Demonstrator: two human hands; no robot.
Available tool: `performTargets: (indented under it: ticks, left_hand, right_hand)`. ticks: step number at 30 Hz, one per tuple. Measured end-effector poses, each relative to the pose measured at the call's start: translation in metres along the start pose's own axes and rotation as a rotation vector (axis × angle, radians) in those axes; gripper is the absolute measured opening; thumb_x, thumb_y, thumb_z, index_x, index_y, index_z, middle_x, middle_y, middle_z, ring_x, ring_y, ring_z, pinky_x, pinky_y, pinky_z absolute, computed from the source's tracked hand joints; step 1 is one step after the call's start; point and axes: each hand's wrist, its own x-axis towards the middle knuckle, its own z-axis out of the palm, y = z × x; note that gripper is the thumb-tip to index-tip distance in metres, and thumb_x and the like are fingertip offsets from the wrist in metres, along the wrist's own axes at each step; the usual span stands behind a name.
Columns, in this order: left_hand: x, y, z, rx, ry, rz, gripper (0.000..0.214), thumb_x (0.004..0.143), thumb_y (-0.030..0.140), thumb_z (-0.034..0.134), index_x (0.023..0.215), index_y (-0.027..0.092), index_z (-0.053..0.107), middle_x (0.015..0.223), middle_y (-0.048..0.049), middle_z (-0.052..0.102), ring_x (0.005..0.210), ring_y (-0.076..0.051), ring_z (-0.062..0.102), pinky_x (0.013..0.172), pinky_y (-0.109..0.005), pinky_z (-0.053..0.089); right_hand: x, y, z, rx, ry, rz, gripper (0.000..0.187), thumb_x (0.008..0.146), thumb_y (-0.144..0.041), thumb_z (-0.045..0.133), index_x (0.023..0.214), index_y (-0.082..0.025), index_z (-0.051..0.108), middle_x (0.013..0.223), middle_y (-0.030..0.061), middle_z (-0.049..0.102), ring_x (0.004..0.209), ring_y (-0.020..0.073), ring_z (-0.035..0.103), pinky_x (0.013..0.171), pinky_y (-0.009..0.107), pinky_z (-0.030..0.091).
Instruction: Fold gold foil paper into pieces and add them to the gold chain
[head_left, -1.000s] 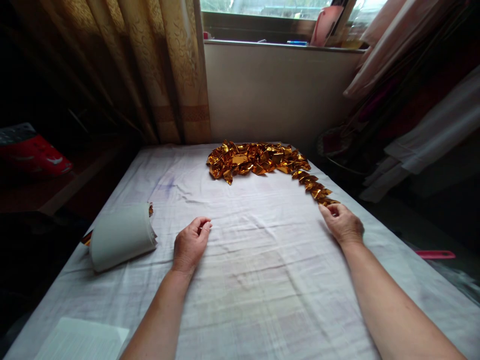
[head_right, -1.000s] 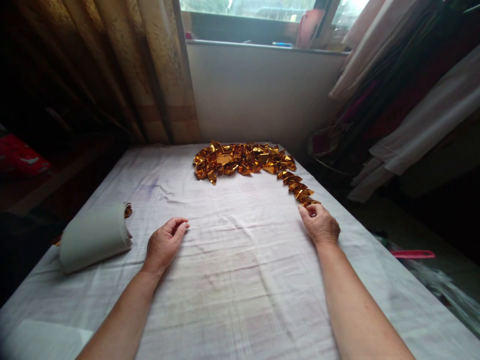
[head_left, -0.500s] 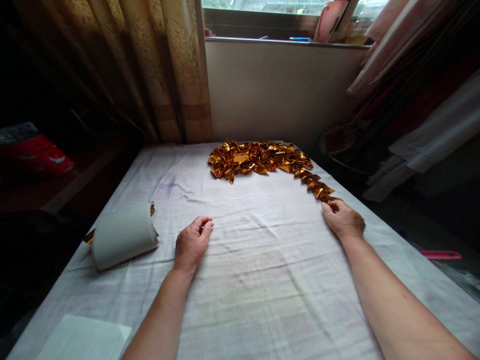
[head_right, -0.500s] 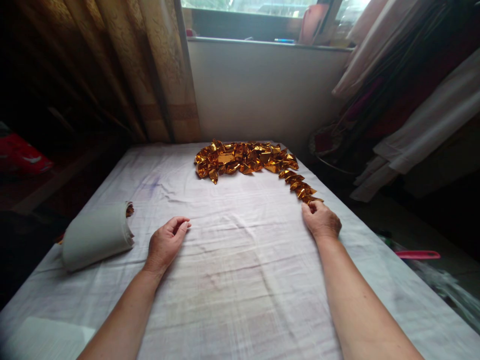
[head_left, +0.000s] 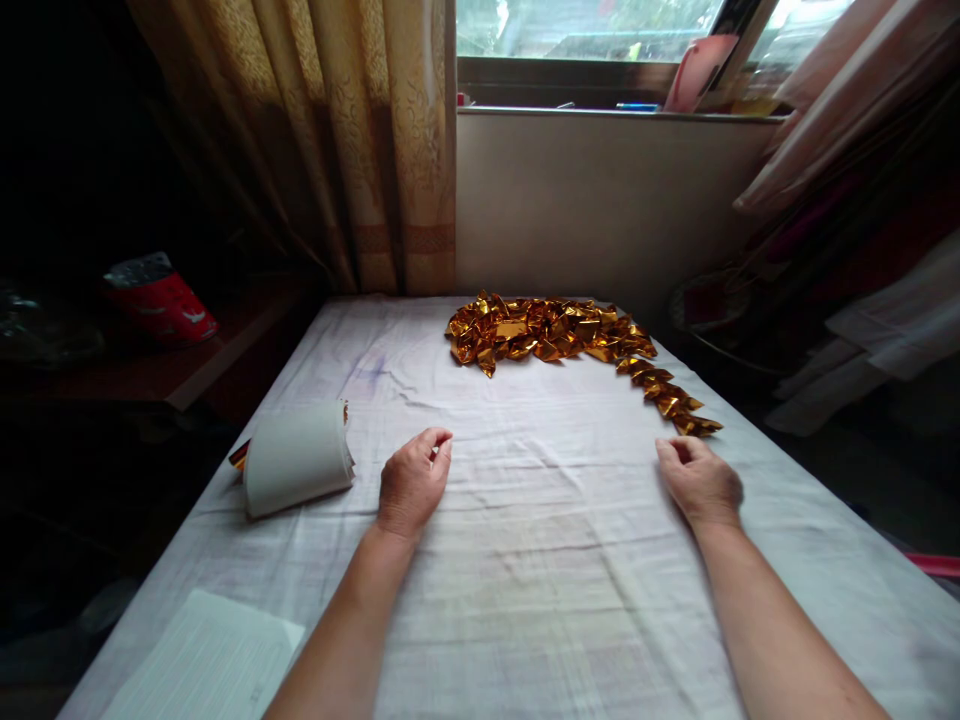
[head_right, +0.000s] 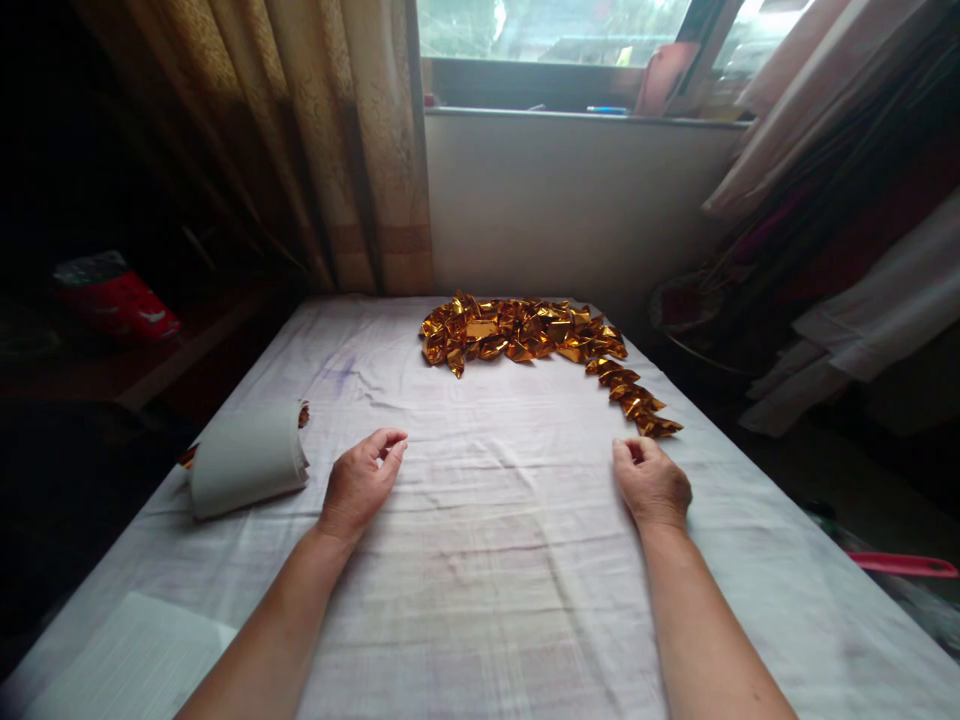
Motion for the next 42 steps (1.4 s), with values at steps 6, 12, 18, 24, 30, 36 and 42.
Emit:
performTargets:
  ticks: [6,12,18,24,30,36,42]
  left_hand:
    - [0.009,-0.005,-0.05,0.43,0.328,-0.106,0.054,0.086,0.036,0.057,0.137,0.017,0.05,0.154,-0.0182,0.034,0.143,-0.037,0.025,0.115,-0.056,0.021]
    - [0.012,-0.028,-0.071,0.546,0.22,-0.333,0.069,0.087,0.044,0.052,0.147,0.012,0.034,0.155,-0.0283,0.023,0.139,-0.046,0.028,0.11,-0.067,0.017]
    - [0.01,-0.025,-0.067,0.575,0.145,-0.309,0.061,0.087,0.03,0.05,0.146,0.017,0.037,0.155,-0.0239,0.025,0.139,-0.041,0.032,0.11,-0.07,0.014]
    - [0.01,-0.028,-0.065,0.585,0.139,-0.273,0.058,0.087,0.019,0.046,0.144,0.015,0.041,0.154,-0.0255,0.027,0.136,-0.041,0.038,0.11,-0.069,0.016]
    - [0.009,-0.029,-0.067,0.58,0.125,-0.238,0.055,0.088,0.027,0.049,0.142,0.02,0.042,0.153,-0.0235,0.031,0.129,-0.042,0.047,0.109,-0.07,0.019]
    - [0.01,-0.033,-0.074,0.555,0.187,-0.241,0.063,0.089,0.038,0.049,0.147,0.02,0.031,0.156,-0.0251,0.02,0.14,-0.049,0.025,0.103,-0.076,0.019]
    - [0.011,-0.033,-0.069,0.622,0.122,-0.244,0.063,0.091,0.035,0.043,0.148,0.013,0.03,0.155,-0.0282,0.02,0.136,-0.047,0.033,0.106,-0.075,0.016]
  right_hand:
    - [-0.024,-0.028,0.007,0.079,-0.023,-0.101,0.024,0.075,-0.043,0.055,0.074,-0.023,0.069,0.066,0.0027,0.066,0.057,0.0167,0.053,0.056,0.027,0.036]
    - [-0.045,-0.071,0.016,0.246,-0.088,-0.086,0.029,0.076,-0.045,0.052,0.079,-0.023,0.07,0.074,0.0047,0.072,0.067,0.0206,0.061,0.061,0.029,0.043]
    - [-0.068,-0.104,0.026,0.295,-0.147,-0.096,0.028,0.08,-0.043,0.052,0.084,-0.023,0.071,0.078,0.0039,0.072,0.07,0.0196,0.063,0.065,0.028,0.044]
    - [-0.073,-0.114,0.03,0.318,-0.158,-0.096,0.028,0.082,-0.043,0.05,0.084,-0.024,0.07,0.079,0.0036,0.073,0.07,0.0193,0.062,0.066,0.028,0.043]
    - [-0.076,-0.116,0.03,0.402,-0.16,-0.14,0.029,0.08,-0.046,0.05,0.081,-0.024,0.069,0.076,0.0028,0.072,0.07,0.0192,0.063,0.067,0.028,0.044]
    - [-0.072,-0.115,0.031,0.454,-0.173,-0.129,0.031,0.077,-0.048,0.05,0.078,-0.024,0.069,0.074,0.0029,0.073,0.069,0.0198,0.064,0.067,0.029,0.045]
    - [-0.068,-0.113,0.034,0.453,-0.18,-0.135,0.03,0.077,-0.048,0.051,0.079,-0.024,0.069,0.074,0.0023,0.072,0.068,0.0195,0.064,0.066,0.029,0.045]
